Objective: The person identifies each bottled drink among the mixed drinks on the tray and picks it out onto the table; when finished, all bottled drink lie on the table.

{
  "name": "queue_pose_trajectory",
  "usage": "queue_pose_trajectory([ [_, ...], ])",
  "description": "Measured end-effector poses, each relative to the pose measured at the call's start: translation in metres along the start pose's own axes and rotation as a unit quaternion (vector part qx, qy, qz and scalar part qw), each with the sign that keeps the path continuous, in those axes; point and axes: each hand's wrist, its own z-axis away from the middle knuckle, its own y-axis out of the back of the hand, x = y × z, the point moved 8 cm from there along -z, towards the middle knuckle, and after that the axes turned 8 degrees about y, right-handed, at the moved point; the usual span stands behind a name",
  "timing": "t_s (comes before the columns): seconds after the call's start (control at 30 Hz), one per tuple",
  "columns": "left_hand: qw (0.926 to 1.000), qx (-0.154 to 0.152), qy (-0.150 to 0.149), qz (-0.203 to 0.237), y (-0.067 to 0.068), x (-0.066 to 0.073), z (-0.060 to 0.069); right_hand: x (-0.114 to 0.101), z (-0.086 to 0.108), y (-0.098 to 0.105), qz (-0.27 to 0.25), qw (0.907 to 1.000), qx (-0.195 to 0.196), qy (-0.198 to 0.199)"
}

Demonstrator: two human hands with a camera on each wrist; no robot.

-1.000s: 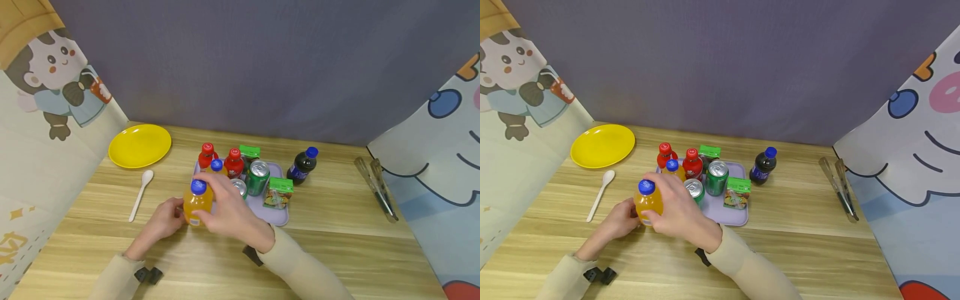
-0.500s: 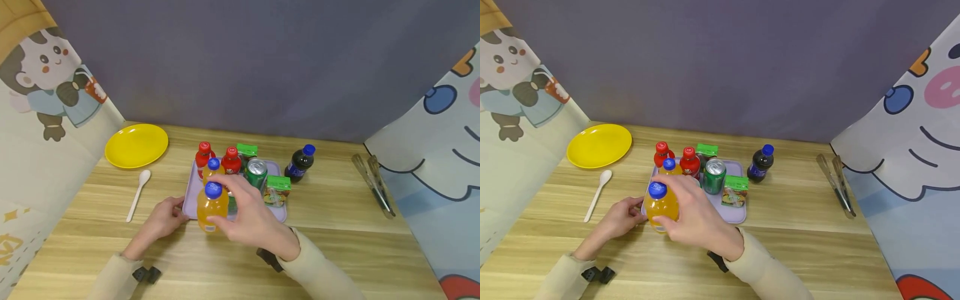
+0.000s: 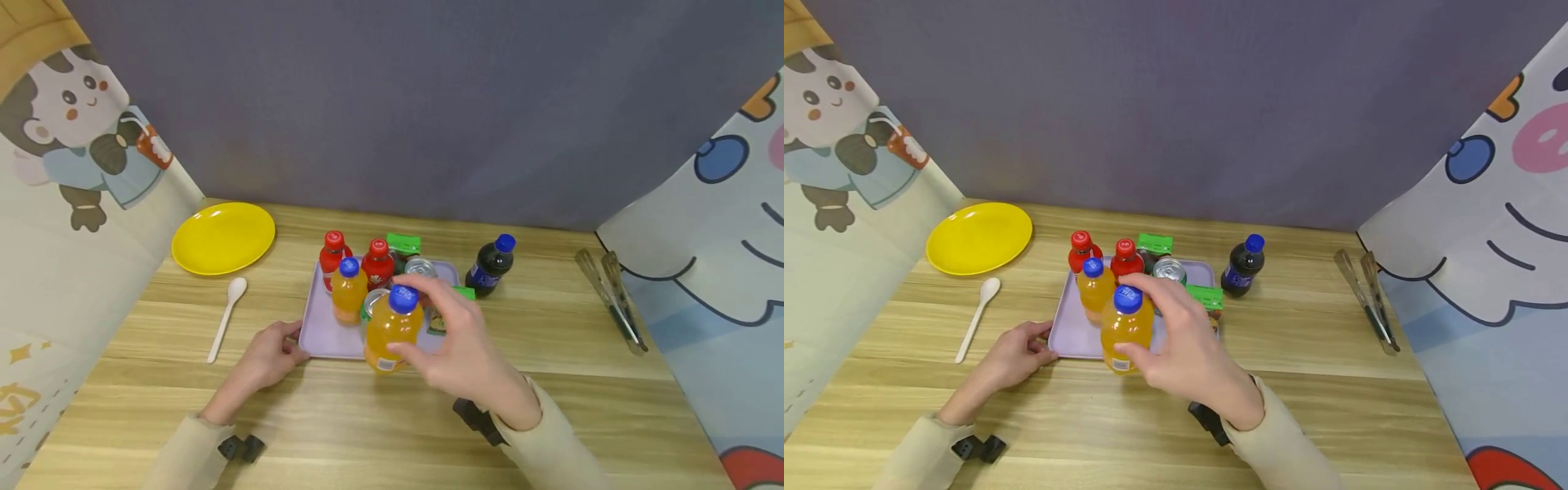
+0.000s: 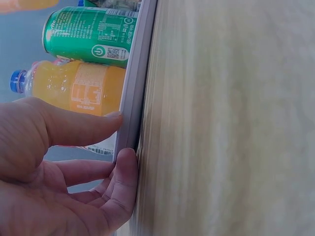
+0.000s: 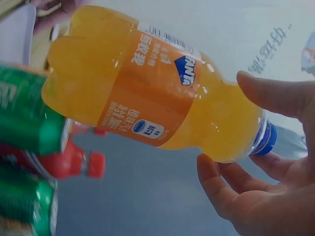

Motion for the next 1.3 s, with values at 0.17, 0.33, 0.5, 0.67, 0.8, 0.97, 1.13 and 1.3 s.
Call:
queue_pose_trajectory([
  [0.17, 1.0, 0.004, 0.004, -0.005, 0.001, 0.001, 0.0, 0.002, 0.007, 0.027, 0.019, 0.9996, 0.02, -0.01],
  [0.33, 1.0, 0.002, 0.007, -0.003, 0.002, 0.0, 0.0, 0.008, 0.015, 0.053, 0.038, 0.9986, 0.026, -0.026],
  [0.5, 1.0, 0.003, 0.009, -0.002, 0.003, -0.001, 0.0, 0.015, 0.02, 0.078, 0.05, 0.9972, 0.042, -0.037],
  [0.67, 0.9999, -0.002, 0.01, -0.003, 0.001, -0.001, 0.0, 0.021, 0.03, 0.106, 0.075, 0.994, 0.072, -0.034],
  [0.8, 0.9999, -0.001, 0.013, -0.003, 0.0, 0.0, 0.0, 0.029, 0.04, 0.129, 0.122, 0.9871, 0.092, -0.048],
  [0.97, 0.9999, -0.002, 0.013, -0.004, 0.0, 0.001, 0.001, 0.047, 0.051, 0.151, 0.187, 0.9716, 0.111, -0.092],
  [1.13, 0.9997, -0.003, 0.021, -0.006, 0.0, 0.0, 0.0, 0.072, 0.062, 0.163, 0.247, 0.9491, 0.121, -0.153],
  [1.3, 0.9995, -0.007, 0.03, -0.01, -0.002, -0.002, -0.001, 0.103, 0.074, 0.171, 0.275, 0.9292, 0.126, -0.212],
])
